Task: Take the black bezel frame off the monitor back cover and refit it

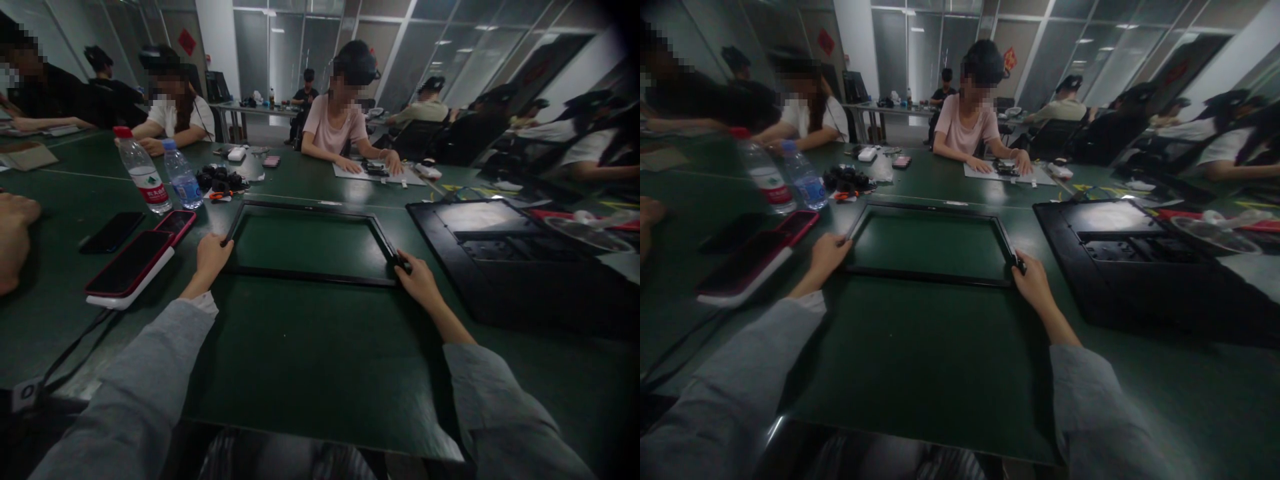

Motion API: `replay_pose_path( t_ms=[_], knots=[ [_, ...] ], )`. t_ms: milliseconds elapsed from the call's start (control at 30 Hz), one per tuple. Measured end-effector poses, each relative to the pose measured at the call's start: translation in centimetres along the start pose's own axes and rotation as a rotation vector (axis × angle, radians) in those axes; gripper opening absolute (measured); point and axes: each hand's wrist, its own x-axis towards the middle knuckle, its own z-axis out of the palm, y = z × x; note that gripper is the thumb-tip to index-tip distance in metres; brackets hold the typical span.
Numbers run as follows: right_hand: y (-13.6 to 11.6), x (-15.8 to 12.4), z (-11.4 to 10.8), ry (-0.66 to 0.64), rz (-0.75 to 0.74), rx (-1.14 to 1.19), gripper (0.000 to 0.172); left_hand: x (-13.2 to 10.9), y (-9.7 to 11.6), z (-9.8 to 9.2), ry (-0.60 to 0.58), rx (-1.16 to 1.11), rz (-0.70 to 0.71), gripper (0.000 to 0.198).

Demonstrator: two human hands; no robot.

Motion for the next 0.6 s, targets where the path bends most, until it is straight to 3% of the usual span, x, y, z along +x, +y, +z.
replay_pose_path(
  t_ms=[267,367,467,600],
  knots=[
    [0.0,-0.1,0.3,0.006,-0.01,-0.003,0.058,0.0,0.3,-0.4,-0.09,0.134,-0.001,0.038],
    [-0.6,-0.1,0.1,0.002,-0.037,-0.005,0.07,-0.1,0.6,-0.7,-0.111,0.154,-0.009,0.04],
    [-2.6,-0.3,-1.4,0.143,-0.067,-0.084,0.086,-0.2,0.8,-0.9,-0.097,0.138,-0.015,0.043],
    [-5.7,-0.9,-4.7,0.379,-0.081,-0.244,0.083,-0.3,1.4,-1.1,-0.092,0.109,0.009,0.054]
  ],
)
